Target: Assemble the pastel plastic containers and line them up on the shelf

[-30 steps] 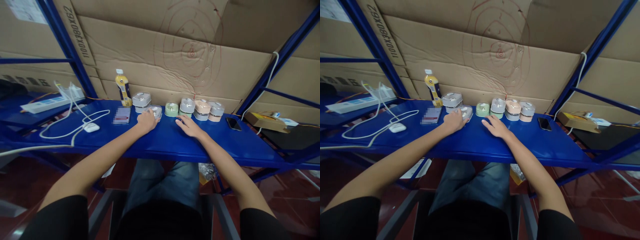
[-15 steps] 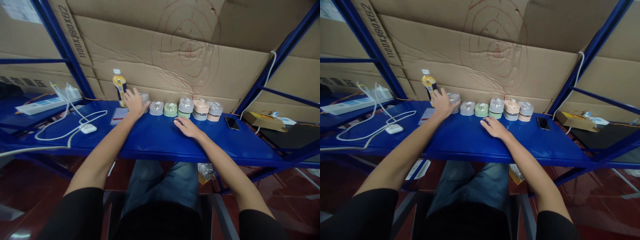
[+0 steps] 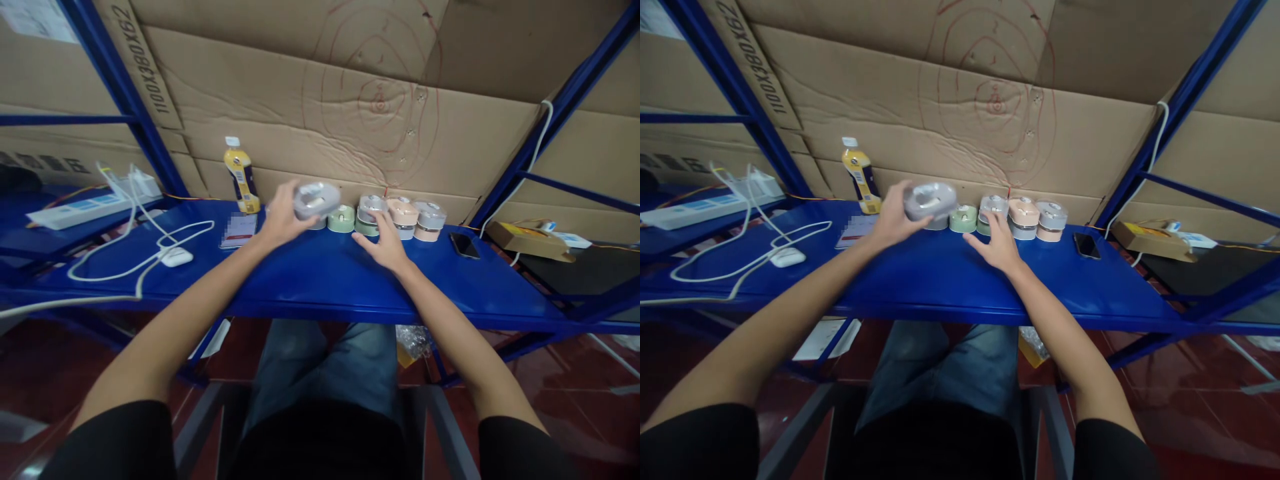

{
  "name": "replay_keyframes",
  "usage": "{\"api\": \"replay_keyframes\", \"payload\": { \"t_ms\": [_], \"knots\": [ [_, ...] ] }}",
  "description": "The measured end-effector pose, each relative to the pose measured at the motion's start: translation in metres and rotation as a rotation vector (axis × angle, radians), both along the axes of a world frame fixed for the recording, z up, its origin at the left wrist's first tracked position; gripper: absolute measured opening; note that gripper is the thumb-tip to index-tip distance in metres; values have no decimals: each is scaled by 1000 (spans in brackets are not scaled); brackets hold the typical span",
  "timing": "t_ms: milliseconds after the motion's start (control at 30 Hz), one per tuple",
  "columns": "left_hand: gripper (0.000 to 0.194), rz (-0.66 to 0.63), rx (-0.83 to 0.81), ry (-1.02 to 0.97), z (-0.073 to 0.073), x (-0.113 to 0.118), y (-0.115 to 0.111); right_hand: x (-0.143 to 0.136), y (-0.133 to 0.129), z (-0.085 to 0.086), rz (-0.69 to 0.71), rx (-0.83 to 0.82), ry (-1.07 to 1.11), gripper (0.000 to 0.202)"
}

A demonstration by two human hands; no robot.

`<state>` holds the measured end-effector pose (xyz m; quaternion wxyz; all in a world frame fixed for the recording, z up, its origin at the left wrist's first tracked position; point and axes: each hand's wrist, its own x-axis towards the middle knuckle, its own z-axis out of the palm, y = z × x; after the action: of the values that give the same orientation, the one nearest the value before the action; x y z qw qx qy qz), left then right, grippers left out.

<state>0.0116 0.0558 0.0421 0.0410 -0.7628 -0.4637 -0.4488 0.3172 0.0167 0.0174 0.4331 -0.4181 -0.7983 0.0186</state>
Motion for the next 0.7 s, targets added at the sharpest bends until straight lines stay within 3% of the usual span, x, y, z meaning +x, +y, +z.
{"api": "replay_keyframes", "payload": {
  "t_ms": [100, 200, 333, 500, 567, 700],
  "knots": [
    [103, -327, -82, 68, -19, 22, -26, -1, -4, 4, 55, 64, -94, 112],
    [104, -482, -184, 79, -38, 38, -41, -5, -8, 2, 165, -3, -237, 118],
    [109, -540, -281, 36, -50, 44, -43, -11, -12, -4, 200, -146, -325, 104],
    [116, -515, -301, 48, -54, 38, -39, -3, -4, -5, 187, -163, -158, 88],
    [101, -496, -286, 112, -53, 35, -40, 8, 3, -3, 144, -183, -67, 83],
    [50, -516, -290, 234, -50, 36, -46, 33, 16, 2, 6, -230, 79, 78]
  ]
}}
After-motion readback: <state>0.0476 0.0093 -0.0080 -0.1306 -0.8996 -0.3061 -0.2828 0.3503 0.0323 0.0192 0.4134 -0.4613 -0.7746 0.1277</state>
